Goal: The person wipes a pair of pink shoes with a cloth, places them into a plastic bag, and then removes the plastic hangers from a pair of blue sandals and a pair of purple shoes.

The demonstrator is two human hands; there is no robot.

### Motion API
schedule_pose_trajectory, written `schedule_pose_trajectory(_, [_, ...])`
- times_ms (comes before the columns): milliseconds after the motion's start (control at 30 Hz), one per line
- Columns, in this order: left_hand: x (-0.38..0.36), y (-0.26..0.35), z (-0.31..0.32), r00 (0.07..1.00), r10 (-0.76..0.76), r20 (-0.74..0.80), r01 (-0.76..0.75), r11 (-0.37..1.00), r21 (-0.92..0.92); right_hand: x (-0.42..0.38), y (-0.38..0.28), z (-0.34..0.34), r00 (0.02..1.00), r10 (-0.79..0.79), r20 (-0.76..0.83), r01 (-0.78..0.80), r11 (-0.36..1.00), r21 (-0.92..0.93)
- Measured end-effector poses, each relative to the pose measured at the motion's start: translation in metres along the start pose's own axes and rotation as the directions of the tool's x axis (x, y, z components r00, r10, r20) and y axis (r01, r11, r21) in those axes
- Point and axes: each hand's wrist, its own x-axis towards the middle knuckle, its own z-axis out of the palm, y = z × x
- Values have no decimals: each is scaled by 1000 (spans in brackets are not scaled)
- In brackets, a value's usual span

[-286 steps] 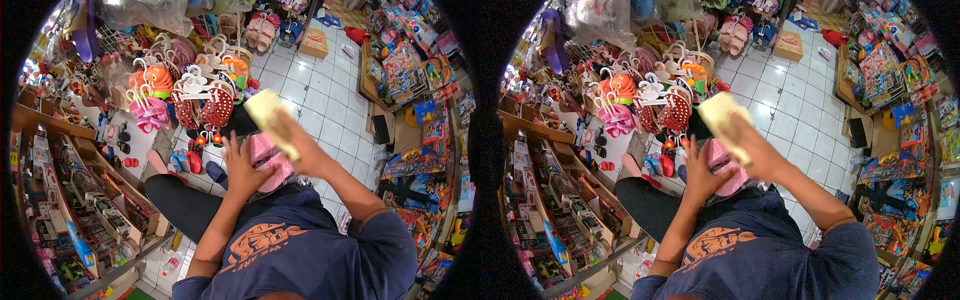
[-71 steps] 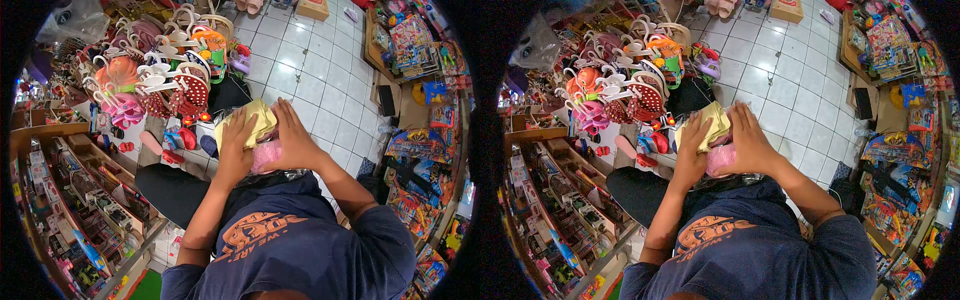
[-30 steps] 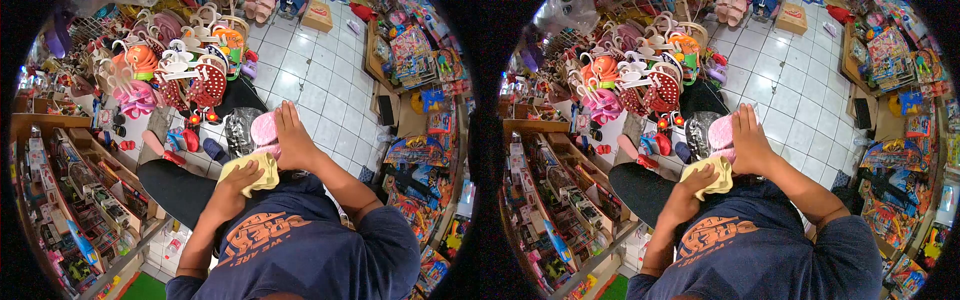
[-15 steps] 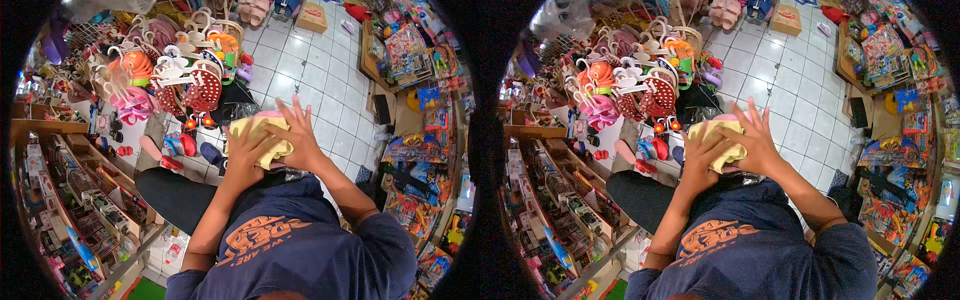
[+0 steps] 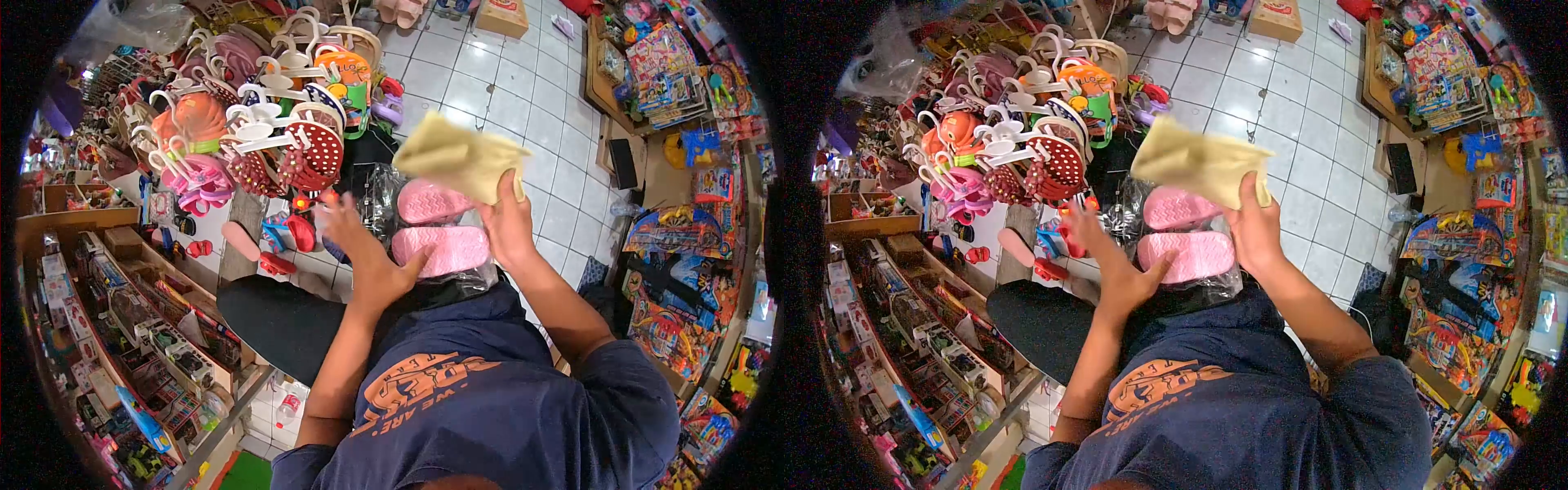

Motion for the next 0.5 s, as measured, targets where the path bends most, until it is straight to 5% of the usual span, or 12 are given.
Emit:
schedule_pose_trajectory(67, [23,5,-12,990,142,-4,-142,989,-35,3,-6,0,999,-39,15,39,999,-10])
schedule_pose_trajectory(133, [34,-1,-17,840,246,483,-125,955,-270,9,-18,2,982,-186,36,190,969,-157])
schedule_pose_trajectory(200, [46,13,-20,857,269,439,-163,951,-264,11,-36,6,974,-226,0,225,970,-86])
schedule_pose_trajectory(267, [60,34,-33,821,225,525,-284,958,34,15,-53,-5,955,-246,165,293,714,-636])
schedule_pose_trajectory(300, [62,38,-29,834,254,491,-327,943,66,23,-52,0,762,-379,525,645,510,-569])
schedule_pose_trajectory(333, [60,39,-20,832,255,493,-327,943,63,20,-53,2,764,-379,521,643,510,-571])
schedule_pose_trajectory(400, [51,30,4,900,313,302,-296,950,-99,9,-52,12,839,138,526,503,171,-847])
schedule_pose_trajectory(433, [51,27,8,906,297,301,-280,955,-98,9,-42,8,843,133,521,499,169,-850])
schedule_pose_trajectory(500, [52,22,6,878,268,396,-251,963,-96,12,-20,-3,623,299,723,767,-48,-640])
